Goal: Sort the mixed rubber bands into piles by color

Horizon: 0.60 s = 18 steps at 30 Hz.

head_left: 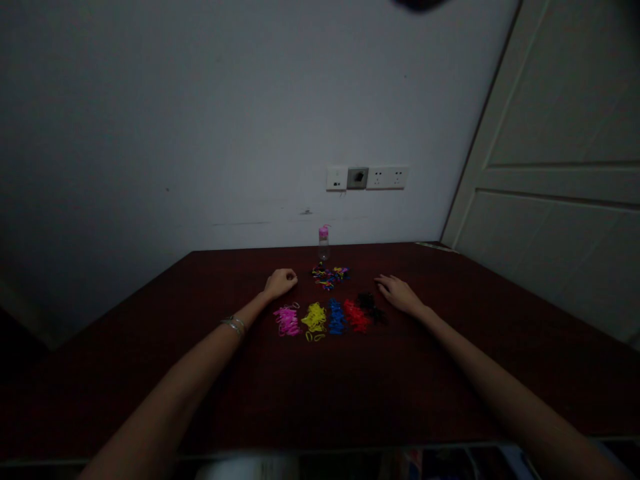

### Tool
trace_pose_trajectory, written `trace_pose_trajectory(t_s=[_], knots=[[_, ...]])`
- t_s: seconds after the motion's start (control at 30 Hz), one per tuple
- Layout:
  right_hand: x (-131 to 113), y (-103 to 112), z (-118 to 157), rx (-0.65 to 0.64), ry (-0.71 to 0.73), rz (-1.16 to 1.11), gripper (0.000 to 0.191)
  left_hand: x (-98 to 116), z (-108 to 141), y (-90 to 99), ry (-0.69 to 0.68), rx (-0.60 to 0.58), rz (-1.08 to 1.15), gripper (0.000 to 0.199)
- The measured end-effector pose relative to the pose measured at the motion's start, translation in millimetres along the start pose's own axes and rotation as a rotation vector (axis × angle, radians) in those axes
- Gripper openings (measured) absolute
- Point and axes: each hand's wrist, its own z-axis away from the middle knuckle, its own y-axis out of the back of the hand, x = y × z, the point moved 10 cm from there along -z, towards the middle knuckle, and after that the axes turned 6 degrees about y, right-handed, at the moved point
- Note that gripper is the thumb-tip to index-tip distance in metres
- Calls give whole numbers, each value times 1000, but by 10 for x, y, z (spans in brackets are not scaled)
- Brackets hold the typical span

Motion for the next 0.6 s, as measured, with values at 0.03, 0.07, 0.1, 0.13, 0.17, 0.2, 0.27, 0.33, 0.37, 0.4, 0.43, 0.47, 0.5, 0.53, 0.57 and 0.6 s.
trace_pose_trajectory(t_s=[0.03, 0.07, 0.1, 0.13, 0.17, 0.2, 0.27, 0.33, 0.37, 0.4, 0.43, 0.47, 0.5, 0.53, 0.57, 0.6], knots=[[2, -6, 2, 2, -14, -1, 41, 47, -1, -11, -18, -19, 1, 16], [2, -9, 3, 4, -24, -3, 41, 104, -2, -26, -39, -44, -1, 17], [2, -8, 3, 7, -33, -5, 41, 174, -1, -50, -66, -76, -8, 19], [4, -3, 3, 13, -39, -7, 41, 255, 5, -84, -99, -115, -21, 21], [2, 4, 4, 20, -40, -9, 41, 342, 17, -126, -135, -158, -37, 24], [-6, 12, 3, 27, -32, -11, 41, 432, 37, -173, -173, -202, -53, 26], [-32, 32, 3, 44, -5, -13, 41, 591, 89, -263, -237, -276, -87, 29], [-52, 49, 3, 60, 17, -14, 41, 700, 141, -336, -277, -315, -131, 29], [-59, 51, 3, 63, 23, -15, 41, 734, 162, -362, -288, -321, -154, 28], [-59, 50, 2, 64, 23, -14, 42, 759, 180, -383, -295, -322, -175, 27], [-55, 45, 1, 63, 18, -11, 42, 774, 195, -401, -298, -321, -192, 25], [-49, 37, -1, 60, 12, -8, 42, 779, 205, -413, -295, -316, -206, 23], [-41, 29, -3, 56, 3, -4, 42, 778, 210, -420, -286, -308, -215, 22], [-30, 21, -4, 53, -7, -3, 42, 774, 212, -424, -276, -299, -222, 21], [-22, 14, -6, 52, -15, -4, 43, 768, 211, -425, -266, -289, -228, 20], [-18, 10, -8, 52, -18, -9, 43, 762, 208, -426, -257, -279, -232, 20]])
